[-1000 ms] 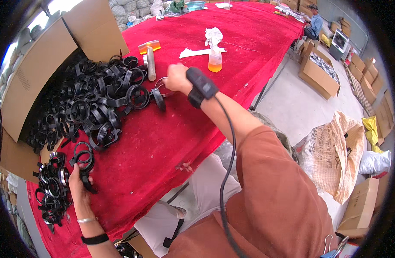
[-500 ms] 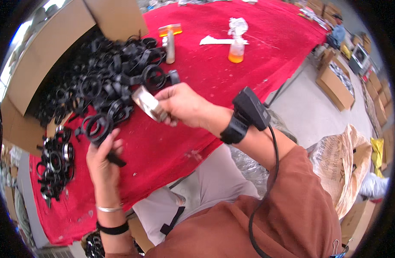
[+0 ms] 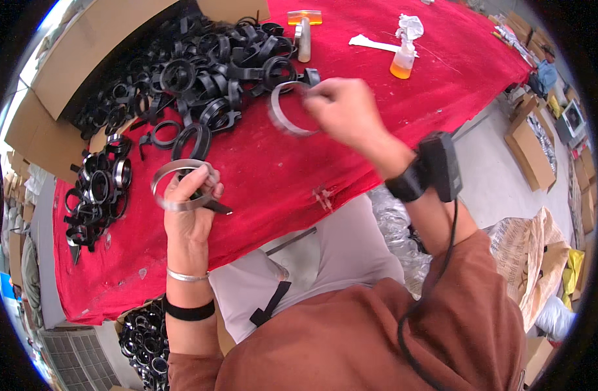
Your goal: Assembling circular metal clamps onto black plastic rings at a workstation.
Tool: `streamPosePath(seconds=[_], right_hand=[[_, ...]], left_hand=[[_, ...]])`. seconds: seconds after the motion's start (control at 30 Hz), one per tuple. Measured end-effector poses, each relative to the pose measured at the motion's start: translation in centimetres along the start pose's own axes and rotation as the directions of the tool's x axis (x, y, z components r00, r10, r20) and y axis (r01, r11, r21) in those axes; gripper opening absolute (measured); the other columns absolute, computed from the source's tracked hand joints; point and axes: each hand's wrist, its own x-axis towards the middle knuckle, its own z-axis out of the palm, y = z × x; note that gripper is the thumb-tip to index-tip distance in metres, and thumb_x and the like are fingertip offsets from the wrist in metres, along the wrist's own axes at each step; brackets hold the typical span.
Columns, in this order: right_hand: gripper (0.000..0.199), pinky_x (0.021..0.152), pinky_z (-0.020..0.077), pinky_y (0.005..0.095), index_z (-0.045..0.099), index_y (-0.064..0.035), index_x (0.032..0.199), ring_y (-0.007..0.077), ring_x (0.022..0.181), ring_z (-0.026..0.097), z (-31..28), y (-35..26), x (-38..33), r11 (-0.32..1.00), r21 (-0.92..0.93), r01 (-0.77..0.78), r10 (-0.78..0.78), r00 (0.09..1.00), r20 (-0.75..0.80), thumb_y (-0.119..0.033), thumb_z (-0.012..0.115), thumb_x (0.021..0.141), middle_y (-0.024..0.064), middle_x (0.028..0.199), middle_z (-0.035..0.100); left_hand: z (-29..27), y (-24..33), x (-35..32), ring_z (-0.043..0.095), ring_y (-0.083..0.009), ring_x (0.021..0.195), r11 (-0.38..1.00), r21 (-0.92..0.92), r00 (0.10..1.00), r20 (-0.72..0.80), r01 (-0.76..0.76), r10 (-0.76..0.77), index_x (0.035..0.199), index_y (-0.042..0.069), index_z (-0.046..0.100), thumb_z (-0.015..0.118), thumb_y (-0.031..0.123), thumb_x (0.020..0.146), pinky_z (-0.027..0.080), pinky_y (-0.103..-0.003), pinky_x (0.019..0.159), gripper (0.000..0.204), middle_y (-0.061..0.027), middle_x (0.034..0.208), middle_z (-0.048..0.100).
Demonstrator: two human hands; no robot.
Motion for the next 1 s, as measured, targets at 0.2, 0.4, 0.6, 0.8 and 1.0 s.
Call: streamPosePath(seconds=[0.2, 0.4, 0.6, 0.8, 1.0], right_hand=[[0.021, 0.076, 0.0505, 0.0416, 0.067, 0.0015, 0.086, 0.0364, 0.081, 0.064, -5.6, 9.8, 4.5, 0.717, -0.696, -0.036, -0.019, 0.997, -0.071, -0.016, 0.061, 0.077, 0.0235, 0.084, 0.065], [0.027, 0.067, 0.0508, 0.0341, 0.064, 0.0, 0.099, 0.0243, 0.071, 0.064, -3.5, 6.0, 2.4, 0.846, -0.495, 0.196, -0.313, 0.935, -0.165, -0.021, 0.065, 0.082, 0.0152, 0.077, 0.065], [0.045, 0.057, 0.0458, 0.0223, 0.057, -0.0026, 0.106, 0.007, 0.068, 0.054, 2.6, -5.5, -7.7, 0.882, 0.426, 0.203, -0.319, 0.921, 0.223, -0.017, 0.079, 0.07, 0.0034, 0.083, 0.058], [0.081, 0.069, 0.0492, 0.0331, 0.047, -0.0041, 0.124, 0.0249, 0.084, 0.055, 5.1, -7.3, -9.8, 0.788, 0.335, 0.517, -0.583, 0.802, 0.133, -0.019, 0.085, 0.054, 0.0156, 0.105, 0.05], [0.091, 0.08, 0.0447, 0.0418, 0.044, -0.0074, 0.13, 0.0344, 0.096, 0.047, 6.0, -8.3, -9.9, 0.673, 0.213, 0.708, -0.735, 0.671, 0.094, -0.017, 0.083, 0.047, 0.0195, 0.118, 0.042]], left_hand=[[-1.5, 0.1, -0.7, 0.055, -0.015, 0.074, 0.939, -0.312, 0.956, 0.288, 0.145, -0.052, 0.093, 0.001, 0.057, 0.062, 0.004, 0.078, 0.045, -0.031, 0.069, 0.016, -0.0044, 0.086, 0.056], [-1.4, 0.3, -0.6, 0.053, -0.0151, 0.07, 0.957, -0.269, 0.898, 0.439, 0.104, 0.026, 0.098, 0.002, 0.054, 0.068, 0.008, 0.072, 0.041, -0.03, 0.066, 0.029, -0.0027, 0.08, 0.053], [-0.5, 2.1, -0.6, 0.064, -0.025, 0.073, 0.99, -0.042, 0.922, 0.362, -0.134, 0.14, 0.094, 0.008, 0.046, 0.074, -0.005, 0.063, 0.053, -0.035, 0.068, 0.044, -0.0125, 0.079, 0.063], [0.3, 3.3, -1.3, 0.064, -0.0203, 0.076, 0.932, 0.118, 0.885, 0.371, -0.344, 0.28, 0.094, 0.008, 0.047, 0.077, -0.011, 0.06, 0.053, -0.03, 0.069, 0.049, -0.0112, 0.08, 0.065], [-0.2, 3.4, -1.9, 0.058, -0.0084, 0.074, 0.881, 0.409, 0.971, 0.114, -0.237, 0.209, 0.09, 0.006, 0.05, 0.071, -0.008, 0.068, 0.049, -0.022, 0.063, 0.034, -0.0048, 0.084, 0.064]])
